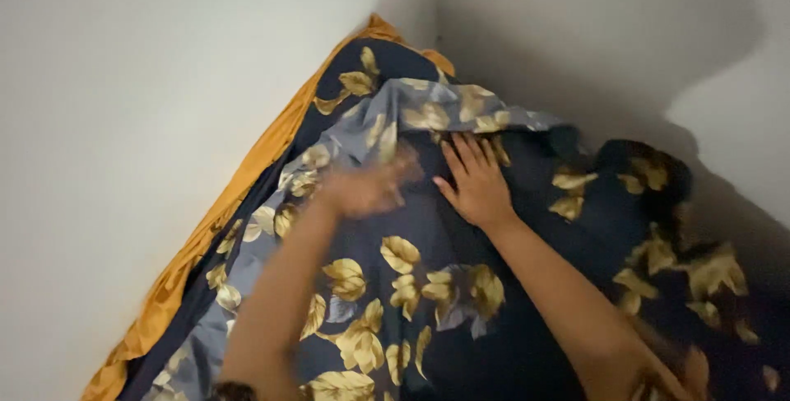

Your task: The person is making a bed by spreading and tucking in a bedsheet, and arranging pillows and a blanket.

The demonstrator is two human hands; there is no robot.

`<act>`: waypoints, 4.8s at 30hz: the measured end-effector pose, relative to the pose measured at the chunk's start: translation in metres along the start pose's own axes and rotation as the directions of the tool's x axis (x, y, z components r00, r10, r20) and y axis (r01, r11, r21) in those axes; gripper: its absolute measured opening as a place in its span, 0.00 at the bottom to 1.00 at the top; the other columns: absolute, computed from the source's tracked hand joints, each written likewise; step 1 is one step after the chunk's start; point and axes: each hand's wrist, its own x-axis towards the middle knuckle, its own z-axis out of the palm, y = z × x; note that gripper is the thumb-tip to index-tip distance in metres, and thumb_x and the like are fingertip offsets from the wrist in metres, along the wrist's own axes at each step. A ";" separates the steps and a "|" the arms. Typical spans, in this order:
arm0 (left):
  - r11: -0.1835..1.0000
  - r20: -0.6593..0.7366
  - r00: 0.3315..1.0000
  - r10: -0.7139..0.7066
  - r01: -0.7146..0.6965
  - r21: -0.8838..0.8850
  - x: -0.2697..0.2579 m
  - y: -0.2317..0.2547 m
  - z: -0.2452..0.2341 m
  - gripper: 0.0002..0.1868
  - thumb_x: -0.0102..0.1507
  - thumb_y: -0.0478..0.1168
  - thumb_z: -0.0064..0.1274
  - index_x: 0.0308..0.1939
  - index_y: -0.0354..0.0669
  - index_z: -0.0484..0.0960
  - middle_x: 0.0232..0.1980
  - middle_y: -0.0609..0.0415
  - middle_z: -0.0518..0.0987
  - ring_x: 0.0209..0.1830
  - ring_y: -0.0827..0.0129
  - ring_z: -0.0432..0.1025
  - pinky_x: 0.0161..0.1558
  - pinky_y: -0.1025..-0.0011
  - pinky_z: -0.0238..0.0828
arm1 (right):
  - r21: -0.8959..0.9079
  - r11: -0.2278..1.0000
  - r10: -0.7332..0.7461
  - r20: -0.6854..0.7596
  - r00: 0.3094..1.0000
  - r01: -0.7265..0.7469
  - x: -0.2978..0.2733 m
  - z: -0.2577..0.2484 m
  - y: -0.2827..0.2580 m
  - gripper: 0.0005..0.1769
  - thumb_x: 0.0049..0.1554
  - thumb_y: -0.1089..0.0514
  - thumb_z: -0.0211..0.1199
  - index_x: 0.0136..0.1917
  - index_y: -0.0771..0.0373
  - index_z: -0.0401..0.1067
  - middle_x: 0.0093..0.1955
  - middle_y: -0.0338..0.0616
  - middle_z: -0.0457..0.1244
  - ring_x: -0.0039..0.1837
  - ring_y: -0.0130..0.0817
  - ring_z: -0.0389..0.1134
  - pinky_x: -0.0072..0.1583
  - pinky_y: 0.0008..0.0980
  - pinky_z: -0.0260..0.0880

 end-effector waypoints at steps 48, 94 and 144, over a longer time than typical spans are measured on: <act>0.325 -0.588 -0.113 -0.801 0.742 -0.586 -0.192 -0.107 0.121 0.29 0.58 0.44 0.51 0.63 0.40 0.76 0.63 0.41 0.76 0.66 0.46 0.66 0.68 0.44 0.56 | -0.123 0.987 -0.094 0.083 0.992 0.104 -0.002 0.015 0.012 0.39 0.76 0.39 0.29 0.78 0.75 0.57 0.80 0.70 0.51 0.81 0.69 0.50 0.78 0.67 0.44; -0.014 -0.294 -0.400 -0.868 0.611 -0.791 -0.718 0.024 0.483 0.20 0.68 0.51 0.51 0.61 0.49 0.78 0.72 0.47 0.72 0.82 0.48 0.54 0.78 0.32 0.34 | 0.611 0.481 -0.864 0.454 0.219 0.629 -0.188 0.246 -0.760 0.14 0.63 0.53 0.61 0.58 0.63 0.72 0.55 0.54 0.65 0.61 0.56 0.65 0.65 0.53 0.64; -0.404 0.398 -0.086 -0.913 0.311 -0.860 -1.092 -0.138 0.639 0.42 0.58 0.64 0.50 0.77 0.71 0.61 0.86 0.56 0.41 0.81 0.29 0.13 0.62 0.11 0.10 | 0.665 -0.056 -0.978 0.112 -0.173 0.745 -0.430 0.600 -1.353 0.41 0.54 0.29 0.64 0.67 0.61 0.67 0.63 0.61 0.65 0.63 0.61 0.67 0.63 0.53 0.67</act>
